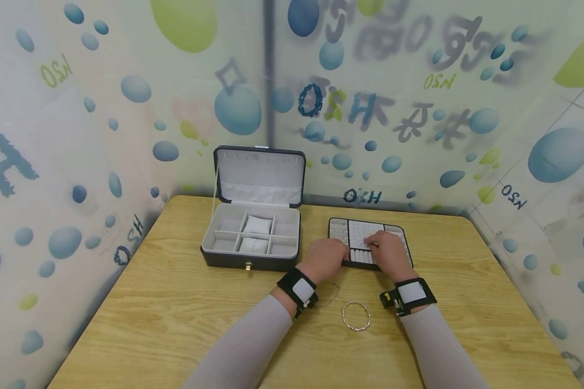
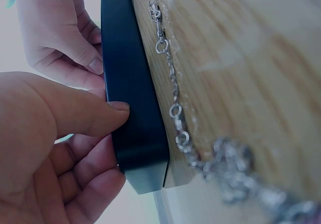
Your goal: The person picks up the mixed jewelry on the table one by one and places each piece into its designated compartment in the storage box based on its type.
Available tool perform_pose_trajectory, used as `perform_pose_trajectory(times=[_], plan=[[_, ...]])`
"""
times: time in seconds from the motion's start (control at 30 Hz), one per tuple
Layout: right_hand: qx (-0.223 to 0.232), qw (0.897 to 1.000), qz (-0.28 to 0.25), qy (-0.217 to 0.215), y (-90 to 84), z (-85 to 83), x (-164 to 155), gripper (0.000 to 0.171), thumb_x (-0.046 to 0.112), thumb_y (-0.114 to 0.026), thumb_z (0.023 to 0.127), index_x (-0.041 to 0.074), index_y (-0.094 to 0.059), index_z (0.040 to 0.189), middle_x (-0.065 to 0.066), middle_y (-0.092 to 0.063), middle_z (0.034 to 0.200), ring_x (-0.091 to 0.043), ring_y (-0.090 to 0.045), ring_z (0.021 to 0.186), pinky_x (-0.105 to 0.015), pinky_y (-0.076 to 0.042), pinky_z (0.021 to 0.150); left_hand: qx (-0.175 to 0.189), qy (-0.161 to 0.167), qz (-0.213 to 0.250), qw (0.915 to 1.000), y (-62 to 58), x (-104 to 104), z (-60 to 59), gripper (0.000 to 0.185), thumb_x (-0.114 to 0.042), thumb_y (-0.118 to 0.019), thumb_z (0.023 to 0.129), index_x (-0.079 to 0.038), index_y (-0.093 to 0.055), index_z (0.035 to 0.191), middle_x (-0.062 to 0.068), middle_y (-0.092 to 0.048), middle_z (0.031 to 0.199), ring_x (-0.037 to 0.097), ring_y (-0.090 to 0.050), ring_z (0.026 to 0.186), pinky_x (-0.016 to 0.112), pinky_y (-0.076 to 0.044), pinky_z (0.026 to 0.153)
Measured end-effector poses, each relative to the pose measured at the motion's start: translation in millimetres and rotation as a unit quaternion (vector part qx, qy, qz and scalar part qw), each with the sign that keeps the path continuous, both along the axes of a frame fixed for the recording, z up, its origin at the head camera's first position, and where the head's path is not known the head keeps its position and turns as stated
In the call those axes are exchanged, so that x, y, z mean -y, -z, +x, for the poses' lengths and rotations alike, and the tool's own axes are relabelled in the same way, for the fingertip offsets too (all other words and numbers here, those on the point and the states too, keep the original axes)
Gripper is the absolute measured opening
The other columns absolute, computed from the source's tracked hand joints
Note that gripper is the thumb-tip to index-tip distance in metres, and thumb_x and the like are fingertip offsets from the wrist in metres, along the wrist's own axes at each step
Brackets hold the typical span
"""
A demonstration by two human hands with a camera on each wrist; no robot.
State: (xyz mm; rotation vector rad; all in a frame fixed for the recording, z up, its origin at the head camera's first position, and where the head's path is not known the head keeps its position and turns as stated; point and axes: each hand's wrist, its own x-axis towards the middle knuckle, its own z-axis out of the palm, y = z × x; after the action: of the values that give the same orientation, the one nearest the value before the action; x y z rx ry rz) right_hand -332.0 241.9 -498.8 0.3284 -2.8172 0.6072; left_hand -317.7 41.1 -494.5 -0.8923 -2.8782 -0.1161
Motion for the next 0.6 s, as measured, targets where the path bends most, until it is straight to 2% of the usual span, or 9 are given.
perform_pose_trajectory(times=[0.2,0.4,0.6], plan=[[-0.001,1.0,-0.005,-0.002,-2.7,1.0,-2,0.019,-0.001,-0.067,0.098,-0.001,-0.081,0.112,-0.021,-0.079,0.114,-0.041,-0.072,0.113,-0.057,-0.056,0.098,-0.001,0.002,0.001,1.0,1.1,0,-0.9,0.012,-0.018,-0.071,0.099,-0.026,-0.076,0.092,-0.009,-0.074,0.09,0.008,-0.064,0.077,0.03,-0.05,0.061],[-0.014,1.0,-0.016,0.005,-9.3,4.3,-7,0.02,0.0,-0.069,0.097,-0.001,-0.08,0.115,-0.02,-0.079,0.113,-0.038,-0.073,0.106,-0.055,-0.057,0.091,0.006,0.006,0.002,1.0,0.1,0,-0.1,0.011,-0.017,-0.071,0.099,-0.025,-0.077,0.093,-0.008,-0.075,0.091,0.009,-0.064,0.078,0.03,-0.05,0.062],[0.002,1.0,-0.004,0.012,-19.1,7.6,-7,0.021,0.007,-0.072,0.098,0.001,-0.08,0.116,-0.019,-0.079,0.115,-0.033,-0.072,0.1,-0.052,-0.057,0.087,0.014,0.003,0.003,0.9999,-2.4,1,0.5,0.011,-0.016,-0.072,0.098,-0.025,-0.078,0.097,-0.008,-0.077,0.096,0.009,-0.067,0.083,0.03,-0.053,0.066]])
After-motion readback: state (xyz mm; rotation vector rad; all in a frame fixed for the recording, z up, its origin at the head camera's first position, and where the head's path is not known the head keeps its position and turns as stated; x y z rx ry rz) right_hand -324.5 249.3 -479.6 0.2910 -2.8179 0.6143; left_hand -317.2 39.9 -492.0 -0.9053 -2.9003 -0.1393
